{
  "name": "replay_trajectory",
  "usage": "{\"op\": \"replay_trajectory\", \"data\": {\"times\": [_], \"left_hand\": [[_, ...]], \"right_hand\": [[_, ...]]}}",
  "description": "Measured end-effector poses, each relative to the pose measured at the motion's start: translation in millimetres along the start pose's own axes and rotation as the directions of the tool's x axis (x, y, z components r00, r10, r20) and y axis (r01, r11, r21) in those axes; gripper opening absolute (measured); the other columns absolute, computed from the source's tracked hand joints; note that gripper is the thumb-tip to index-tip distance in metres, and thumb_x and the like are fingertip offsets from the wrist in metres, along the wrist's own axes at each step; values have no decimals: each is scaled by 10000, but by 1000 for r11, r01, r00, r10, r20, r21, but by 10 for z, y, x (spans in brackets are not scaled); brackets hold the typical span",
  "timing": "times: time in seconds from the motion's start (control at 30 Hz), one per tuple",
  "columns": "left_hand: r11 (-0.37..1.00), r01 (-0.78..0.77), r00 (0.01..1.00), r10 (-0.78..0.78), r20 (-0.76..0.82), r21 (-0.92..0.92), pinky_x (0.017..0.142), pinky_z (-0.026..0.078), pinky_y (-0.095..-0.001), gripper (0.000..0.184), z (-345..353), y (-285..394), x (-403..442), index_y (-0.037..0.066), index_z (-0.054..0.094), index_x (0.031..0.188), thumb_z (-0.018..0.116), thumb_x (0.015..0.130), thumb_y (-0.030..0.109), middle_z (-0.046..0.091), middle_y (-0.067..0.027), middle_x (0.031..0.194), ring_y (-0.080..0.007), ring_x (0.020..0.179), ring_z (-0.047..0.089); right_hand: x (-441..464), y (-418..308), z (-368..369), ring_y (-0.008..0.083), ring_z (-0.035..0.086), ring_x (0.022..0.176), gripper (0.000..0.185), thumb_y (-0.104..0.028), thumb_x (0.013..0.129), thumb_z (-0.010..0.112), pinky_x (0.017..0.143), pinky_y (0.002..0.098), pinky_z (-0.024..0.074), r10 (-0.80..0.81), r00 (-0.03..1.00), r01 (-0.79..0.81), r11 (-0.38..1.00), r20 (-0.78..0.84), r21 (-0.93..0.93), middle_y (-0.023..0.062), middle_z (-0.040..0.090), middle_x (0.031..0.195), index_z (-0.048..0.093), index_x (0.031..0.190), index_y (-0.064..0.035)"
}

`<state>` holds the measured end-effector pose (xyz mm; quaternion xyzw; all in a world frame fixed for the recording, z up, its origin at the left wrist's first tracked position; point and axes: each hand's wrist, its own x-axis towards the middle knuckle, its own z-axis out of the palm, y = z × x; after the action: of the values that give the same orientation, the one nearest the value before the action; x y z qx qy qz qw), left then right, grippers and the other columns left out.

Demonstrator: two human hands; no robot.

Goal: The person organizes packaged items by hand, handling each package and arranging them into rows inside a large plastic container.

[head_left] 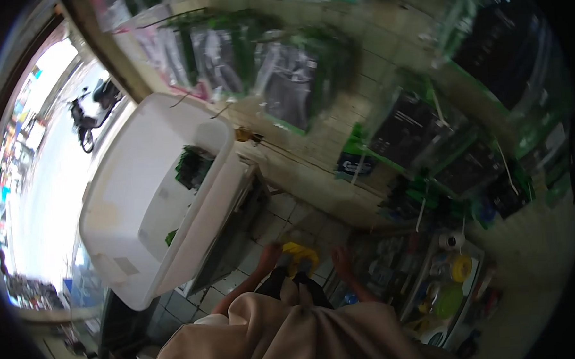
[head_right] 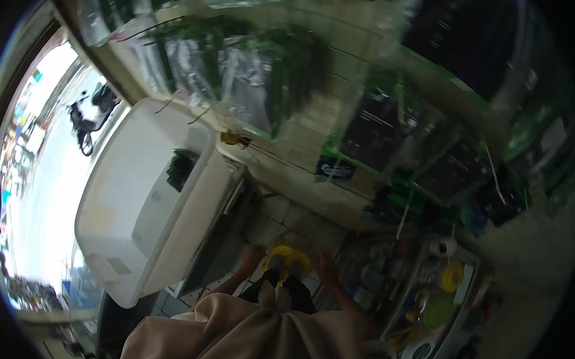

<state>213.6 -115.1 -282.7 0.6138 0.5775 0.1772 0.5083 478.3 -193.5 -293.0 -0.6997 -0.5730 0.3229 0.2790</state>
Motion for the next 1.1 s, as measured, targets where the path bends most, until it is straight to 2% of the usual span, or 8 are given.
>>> {"op": "replay_trajectory", "data": {"times": [0.1,0.17,0.27,0.4,0.53,0.73,1.0,1.1], "left_hand": [[933,198,970,-232,79,300,819,432,-393,292,81,-2020,-1092,44,623,954,585,754,253,588,-175,1004,-318,945,555],[669,733,680,-715,-161,124,739,481,-358,274,25,-2441,-1848,67,588,1009,578,788,230,624,-152,894,-265,811,611],[508,834,465,-857,-223,-213,714,483,-375,263,-92,-1854,-2421,63,585,1002,567,796,225,631,-147,856,-260,769,622],[661,654,516,-746,-421,-369,705,483,-337,242,-59,-1748,-2631,47,578,980,554,806,214,629,-125,886,-231,811,623],[843,142,542,-505,-671,-519,718,476,-326,167,-506,-919,-2115,25,563,982,542,823,72,623,-113,900,-215,853,611],[946,-292,555,46,-831,-142,703,463,-272,128,-2015,457,-1541,21,561,952,512,834,16,595,-89,878,-170,762,594],[655,-428,534,-373,-759,-623,707,445,-265,141,-3093,-294,-322,19,542,953,477,870,114,578,-41,811,-123,760,563],[695,-55,596,-553,-582,-717,732,441,-310,229,-3222,-899,156,34,522,998,530,836,195,588,-89,879,-168,804,576]], "right_hand": [[-436,475,159,366,512,844,245,-258,826,519,751,433,409,-136,967,183,959,215,-216,193,539,934,581,889,-30],[-450,866,457,371,517,843,256,-265,820,524,748,439,412,-99,914,195,957,393,-212,201,549,922,592,865,-22],[-116,1007,614,374,524,845,254,-257,818,522,739,443,415,53,931,51,961,362,-273,216,556,858,598,830,-14],[722,155,821,378,518,871,255,-237,871,430,764,442,416,-210,785,348,928,583,-135,202,541,906,554,930,-22],[1297,-1566,1105,320,555,802,141,-127,834,504,700,380,443,-602,551,649,744,578,156,155,564,853,568,903,-22],[1355,-4136,1330,259,560,707,134,42,720,573,616,357,439,-971,90,782,205,220,588,88,553,741,540,824,-35],[2275,-4463,2806,286,559,730,65,-80,801,505,654,360,452,-861,65,796,350,504,495,108,551,746,538,836,-37],[2698,-4090,3526,281,558,835,143,-152,811,507,704,370,463,-680,-77,900,268,729,345,109,564,847,545,896,-44]]}}
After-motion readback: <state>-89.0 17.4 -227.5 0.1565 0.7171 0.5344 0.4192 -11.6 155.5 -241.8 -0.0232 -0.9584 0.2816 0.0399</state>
